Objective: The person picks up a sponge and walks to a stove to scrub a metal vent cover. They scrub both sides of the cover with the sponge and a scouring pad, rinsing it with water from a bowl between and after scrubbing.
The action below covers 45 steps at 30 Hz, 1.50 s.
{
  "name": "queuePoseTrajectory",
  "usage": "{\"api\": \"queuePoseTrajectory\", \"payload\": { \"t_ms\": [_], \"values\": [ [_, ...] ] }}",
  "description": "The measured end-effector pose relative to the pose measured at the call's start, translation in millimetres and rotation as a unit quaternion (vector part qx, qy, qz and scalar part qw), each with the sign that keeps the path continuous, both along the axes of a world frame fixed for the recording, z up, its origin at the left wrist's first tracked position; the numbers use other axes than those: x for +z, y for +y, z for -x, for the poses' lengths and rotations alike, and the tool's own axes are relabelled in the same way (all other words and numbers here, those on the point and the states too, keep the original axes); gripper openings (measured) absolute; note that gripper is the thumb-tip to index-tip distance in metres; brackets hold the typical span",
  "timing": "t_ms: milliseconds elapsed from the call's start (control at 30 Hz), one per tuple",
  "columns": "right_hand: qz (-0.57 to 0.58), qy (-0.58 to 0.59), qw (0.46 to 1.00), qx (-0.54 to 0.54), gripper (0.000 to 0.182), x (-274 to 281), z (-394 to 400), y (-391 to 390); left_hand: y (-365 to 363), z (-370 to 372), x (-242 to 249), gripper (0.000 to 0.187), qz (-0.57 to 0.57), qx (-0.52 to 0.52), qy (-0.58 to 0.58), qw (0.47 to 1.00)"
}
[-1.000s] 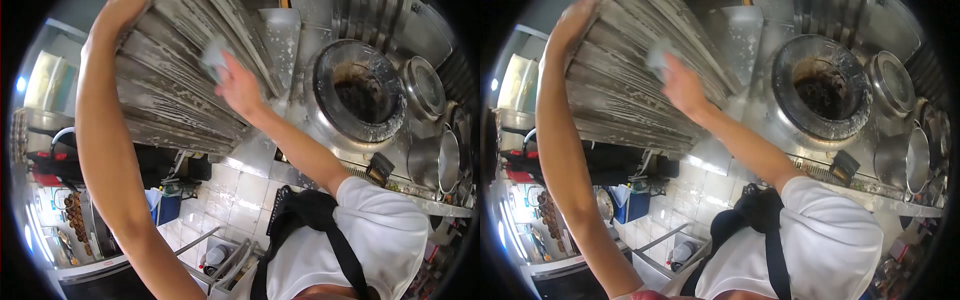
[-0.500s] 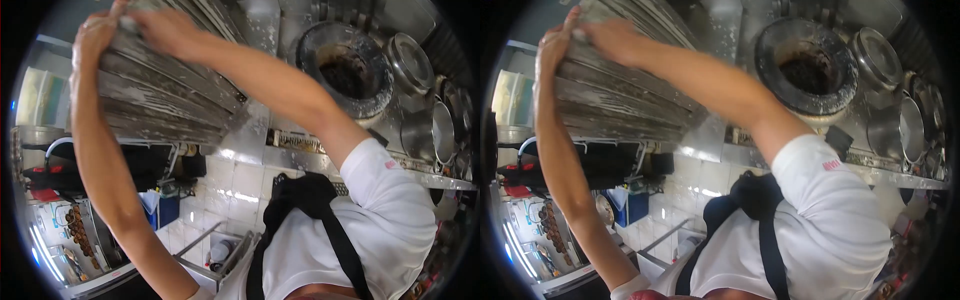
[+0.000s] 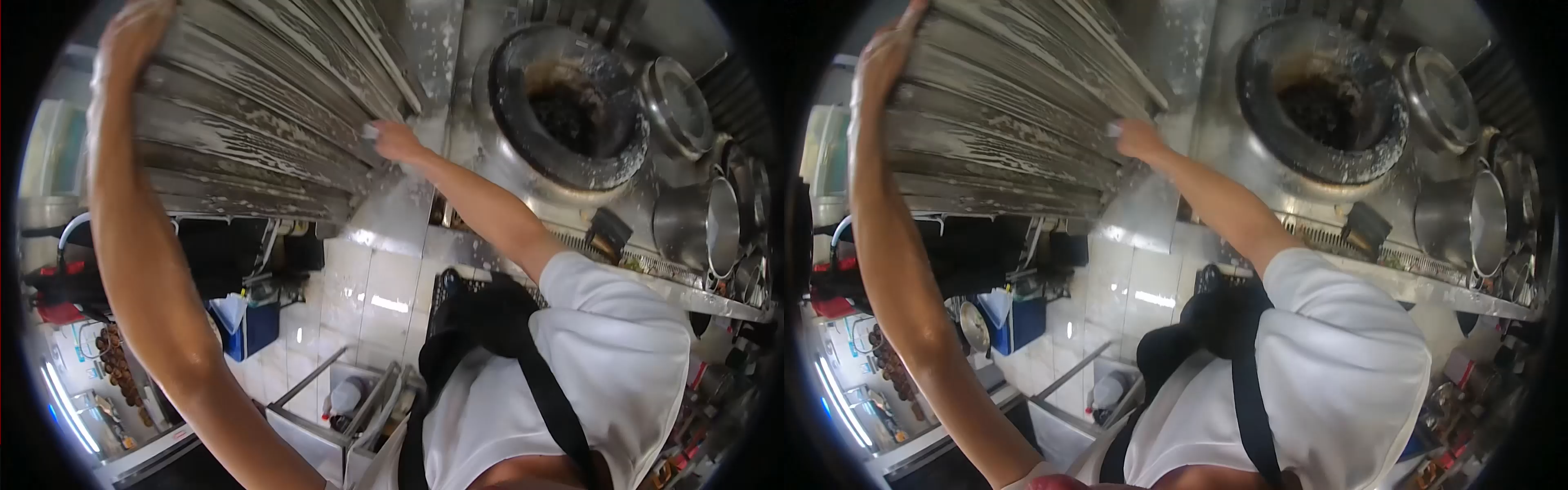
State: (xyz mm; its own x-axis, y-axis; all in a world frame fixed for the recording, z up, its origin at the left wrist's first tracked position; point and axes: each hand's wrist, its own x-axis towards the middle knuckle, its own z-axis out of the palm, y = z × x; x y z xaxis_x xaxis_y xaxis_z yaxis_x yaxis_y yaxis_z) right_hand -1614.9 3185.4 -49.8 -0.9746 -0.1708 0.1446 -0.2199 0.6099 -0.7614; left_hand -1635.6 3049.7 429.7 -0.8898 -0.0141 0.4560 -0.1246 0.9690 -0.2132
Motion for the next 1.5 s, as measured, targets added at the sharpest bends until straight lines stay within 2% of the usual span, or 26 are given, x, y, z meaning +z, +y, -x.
{"api": "queuePoseTrajectory", "payload": {
  "t_ms": [33, 133, 167, 267, 367, 400, 467, 533, 633, 700, 733, 767, 867, 933, 967, 1000, 1033, 1067, 1133, 1167, 1233, 1267, 1367, 1400, 1467, 1500],
  "values": [
    [0.03, -0.008, 1.0, 0.004, 0.034, 73, 7, -3, 3, -10, -1, 0.103, -0.002, -0.051, 0.027, 0.998],
    [0.237, 0.209, 0.948, 0.04, 0.029, 270, -13, -4, -15, -25, 1, 0.082, -0.016, -0.066, 0.014, 0.998],
    [0.265, 0.306, 0.913, 0.041, 0.025, 309, -13, -7, -28, -21, 10, 0.075, -0.002, -0.063, 0.001, 0.998],
    [0.223, 0.361, 0.905, 0.008, 0.027, 348, -42, -35, -82, -1, 29, 0.06, 0.157, -0.087, -0.03, 0.983],
    [0.14, 0.408, 0.902, 0.026, 0.033, 335, -18, -94, -58, -45, 7, 0.06, -0.071, -0.04, 0.005, 0.997],
    [0.134, 0.399, 0.906, 0.041, 0.045, 329, -22, -92, -53, -51, 6, 0.06, -0.084, -0.036, 0.014, 0.996],
    [0.093, 0.3, 0.949, 0.039, 0.048, 281, -46, -84, -54, -56, 5, 0.06, -0.097, -0.032, 0.025, 0.994],
    [0.009, 0.208, 0.976, 0.065, 0.052, 168, -55, -66, -49, -59, 6, 0.061, -0.1, -0.039, 0.031, 0.994],
    [-0.03, 0.229, 0.972, 0.041, 0.058, 111, -55, -63, -48, -63, 6, 0.064, -0.112, -0.036, 0.046, 0.992],
    [-0.031, 0.24, 0.97, 0.04, 0.049, 255, -55, -70, -50, -61, 6, 0.066, -0.114, -0.039, 0.05, 0.991],
    [-0.005, 0.371, 0.929, 0.002, 0.057, 296, -31, -83, -51, -57, 4, 0.067, -0.117, -0.044, 0.052, 0.991],
    [0.067, 0.419, 0.905, 0.032, 0.048, 334, -11, -92, -53, -56, 4, 0.069, -0.121, -0.047, 0.055, 0.99],
    [0.195, 0.296, 0.93, 0.098, 0.046, 316, -7, -102, -49, -74, -7, 0.073, -0.135, -0.059, 0.063, 0.987],
    [0.264, 0.289, 0.917, 0.075, 0.051, 218, -28, -107, -48, -75, -10, 0.073, -0.137, -0.078, 0.079, 0.984],
    [0.25, 0.179, 0.946, 0.103, 0.066, 139, -30, -101, -51, -72, -13, 0.074, -0.122, -0.092, 0.088, 0.984],
    [0.142, 0.137, 0.978, 0.072, 0.067, 84, -57, -79, -52, -70, -13, 0.074, -0.108, -0.109, 0.102, 0.983],
    [0.072, -0.016, 0.993, 0.097, 0.062, 73, -78, -56, -52, -70, -11, 0.074, -0.108, -0.111, 0.107, 0.982],
    [0.074, -0.02, 0.993, 0.091, 0.062, 67, -78, -59, -50, -71, -14, 0.074, -0.099, -0.107, 0.114, 0.983],
    [-0.007, -0.071, 0.993, 0.096, 0.058, 69, -46, -68, -54, -57, -6, 0.074, -0.091, -0.109, 0.125, 0.982],
    [0.126, 0.052, 0.987, 0.081, 0.042, 112, -42, -73, -67, -35, -2, 0.087, -0.088, -0.08, 0.063, 0.991],
    [0.159, 0.286, 0.941, 0.081, 0.028, 228, -7, -88, -81, -14, -2, 0.102, -0.094, -0.058, -0.003, 0.994],
    [0.11, 0.163, 0.973, 0.122, 0.024, 297, -3, -89, -81, -11, -1, 0.1, -0.068, -0.068, 0.001, 0.995],
    [0.207, 0.187, 0.947, 0.158, 0.021, 303, -1, -96, -88, -5, -6, 0.096, -0.051, -0.057, 0.01, 0.997],
    [0.209, 0.237, 0.941, 0.119, 0.024, 241, 13, -108, -89, -2, -8, 0.095, -0.045, -0.056, 0.017, 0.997],
    [0.214, 0.08, 0.969, 0.1, 0.031, 137, -22, -88, -93, 3, -8, 0.095, -0.083, -0.077, -0.011, 0.994],
    [0.128, 0.005, 0.988, 0.092, 0.037, 74, -33, -75, -95, 3, -7, 0.095, -0.089, -0.079, -0.013, 0.993]
  ]
}}
